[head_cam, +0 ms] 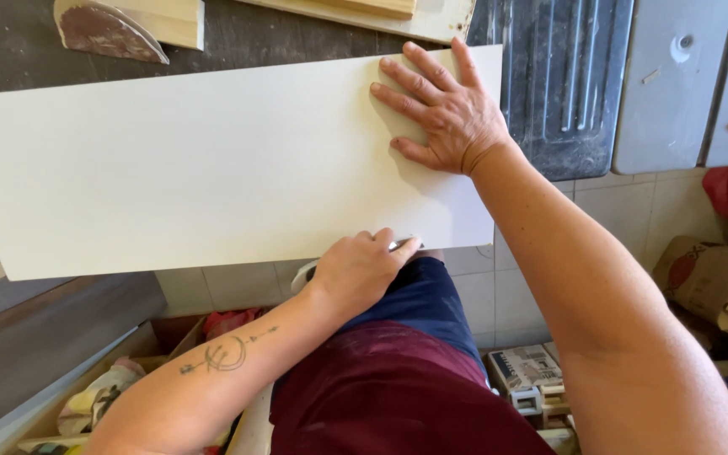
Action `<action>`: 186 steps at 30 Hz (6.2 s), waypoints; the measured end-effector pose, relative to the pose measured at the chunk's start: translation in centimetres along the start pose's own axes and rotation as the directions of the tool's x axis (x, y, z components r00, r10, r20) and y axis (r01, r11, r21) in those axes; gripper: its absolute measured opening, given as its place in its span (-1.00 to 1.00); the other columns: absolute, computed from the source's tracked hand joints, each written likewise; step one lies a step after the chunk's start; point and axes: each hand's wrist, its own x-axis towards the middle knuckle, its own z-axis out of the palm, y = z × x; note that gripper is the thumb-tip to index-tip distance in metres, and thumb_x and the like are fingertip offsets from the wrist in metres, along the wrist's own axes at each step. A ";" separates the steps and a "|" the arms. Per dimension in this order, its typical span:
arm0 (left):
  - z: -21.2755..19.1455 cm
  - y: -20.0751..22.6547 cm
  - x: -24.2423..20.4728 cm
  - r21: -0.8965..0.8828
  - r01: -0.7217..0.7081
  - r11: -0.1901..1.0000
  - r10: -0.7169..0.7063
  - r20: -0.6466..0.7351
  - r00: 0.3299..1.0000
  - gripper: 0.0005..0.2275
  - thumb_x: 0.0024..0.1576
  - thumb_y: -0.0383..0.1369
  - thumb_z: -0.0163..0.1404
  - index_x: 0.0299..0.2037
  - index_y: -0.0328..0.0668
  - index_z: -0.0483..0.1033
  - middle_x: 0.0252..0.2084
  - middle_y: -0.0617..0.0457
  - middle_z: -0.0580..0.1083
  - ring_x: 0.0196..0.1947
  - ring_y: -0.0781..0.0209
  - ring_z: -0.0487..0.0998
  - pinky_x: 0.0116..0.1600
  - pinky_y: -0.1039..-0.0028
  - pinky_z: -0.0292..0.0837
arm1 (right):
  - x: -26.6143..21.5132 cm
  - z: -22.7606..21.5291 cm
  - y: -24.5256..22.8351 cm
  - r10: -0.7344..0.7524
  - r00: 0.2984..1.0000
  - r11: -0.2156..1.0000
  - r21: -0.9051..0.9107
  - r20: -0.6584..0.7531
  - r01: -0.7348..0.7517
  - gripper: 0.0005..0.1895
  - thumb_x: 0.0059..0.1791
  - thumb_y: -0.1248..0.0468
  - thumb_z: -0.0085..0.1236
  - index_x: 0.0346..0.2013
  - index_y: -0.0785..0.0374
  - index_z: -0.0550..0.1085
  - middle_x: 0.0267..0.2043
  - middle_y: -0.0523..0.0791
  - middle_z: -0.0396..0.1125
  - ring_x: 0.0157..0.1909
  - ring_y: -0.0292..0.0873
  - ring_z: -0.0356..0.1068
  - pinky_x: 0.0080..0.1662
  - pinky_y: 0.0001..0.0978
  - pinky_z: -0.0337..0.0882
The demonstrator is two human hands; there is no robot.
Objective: Trimming the edge of a white laminate board using a utility knife
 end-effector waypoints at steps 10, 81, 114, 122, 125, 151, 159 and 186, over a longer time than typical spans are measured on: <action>-3.0 -7.0 -11.2 -0.063 0.396 0.916 -0.399 -0.248 0.883 -0.51 0.19 -0.34 -0.02 0.35 0.43 0.50 -0.39 0.12 0.41 -0.53 0.06 0.58 -0.49 0.23 0.60 | -14.3 2.3 -13.7 -0.031 0.993 0.999 0.037 0.118 0.027 -0.12 0.10 -0.46 -0.52 0.58 -0.12 0.11 0.66 -0.25 -0.01 0.65 -0.12 -0.07 0.52 0.19 -0.07; -2.2 1.2 3.3 -0.028 -0.082 0.996 0.086 0.157 0.984 -0.54 0.15 -0.43 -0.10 0.29 0.23 0.42 -0.25 -0.11 0.45 -0.46 -0.22 0.61 -0.44 -0.05 0.51 | -7.0 0.9 3.9 0.136 0.969 0.986 0.126 -0.204 -0.112 -0.25 0.21 -0.20 -0.51 0.59 0.02 0.23 0.66 -0.02 -0.02 0.67 0.19 -0.22 0.54 0.23 -0.26; -2.5 4.4 7.5 -0.070 -0.122 0.990 0.133 0.189 0.973 -0.57 0.16 -0.44 -0.11 0.25 0.23 0.39 -0.27 -0.12 0.43 -0.46 -0.26 0.61 -0.43 -0.08 0.51 | -7.0 0.8 3.8 0.144 0.966 0.986 0.113 -0.217 -0.122 -0.28 0.21 -0.17 -0.50 0.59 0.01 0.22 0.66 -0.05 -0.03 0.67 0.15 -0.17 0.54 0.23 -0.23; -2.7 4.5 7.7 -0.052 -0.116 0.992 0.124 0.189 0.974 -0.59 0.21 -0.42 -0.15 0.26 0.22 0.41 -0.29 -0.12 0.41 -0.51 -0.26 0.59 -0.47 -0.09 0.50 | -6.9 0.5 4.2 0.142 0.968 0.987 0.102 -0.208 -0.123 -0.28 0.21 -0.16 -0.47 0.59 0.02 0.22 0.66 -0.05 -0.05 0.67 0.16 -0.18 0.54 0.24 -0.23; -2.1 5.0 7.7 -0.047 -0.110 0.993 0.118 0.203 0.972 -0.60 0.22 -0.41 -0.16 0.27 0.25 0.38 -0.25 -0.13 0.42 -0.48 -0.24 0.61 -0.45 -0.06 0.52 | -7.1 0.8 3.8 0.149 0.969 0.986 0.103 -0.196 -0.131 -0.28 0.21 -0.16 -0.48 0.60 0.01 0.21 0.66 -0.06 -0.05 0.68 0.15 -0.18 0.54 0.23 -0.23; -1.9 4.5 7.6 -0.084 -0.121 0.989 0.133 0.156 0.979 -0.57 0.19 -0.42 -0.11 0.28 0.22 0.41 -0.26 -0.13 0.43 -0.47 -0.26 0.61 -0.44 -0.09 0.52 | -7.1 0.9 3.8 0.149 0.966 0.986 0.100 -0.211 -0.130 -0.29 0.21 -0.14 -0.45 0.59 0.03 0.22 0.66 -0.06 -0.02 0.67 0.15 -0.15 0.54 0.18 -0.22; -2.3 4.7 7.7 -0.107 -0.105 0.989 0.121 0.160 0.980 -0.55 0.23 -0.42 -0.15 0.33 0.25 0.38 -0.26 -0.16 0.43 -0.48 -0.29 0.62 -0.45 -0.11 0.51 | -7.0 1.1 3.9 0.158 0.963 0.984 0.116 -0.217 -0.135 -0.28 0.21 -0.17 -0.50 0.59 0.00 0.21 0.66 -0.07 -0.03 0.68 0.14 -0.15 0.55 0.18 -0.22; -2.7 5.5 8.0 -0.056 -0.097 0.994 0.107 0.199 0.974 -0.56 0.22 -0.42 -0.12 0.32 0.25 0.39 -0.21 -0.11 0.45 -0.44 -0.19 0.65 -0.44 0.01 0.57 | -6.9 1.0 4.0 0.162 0.962 0.983 0.118 -0.219 -0.139 -0.27 0.21 -0.18 -0.52 0.59 0.02 0.22 0.66 -0.08 -0.02 0.68 0.13 -0.16 0.55 0.16 -0.22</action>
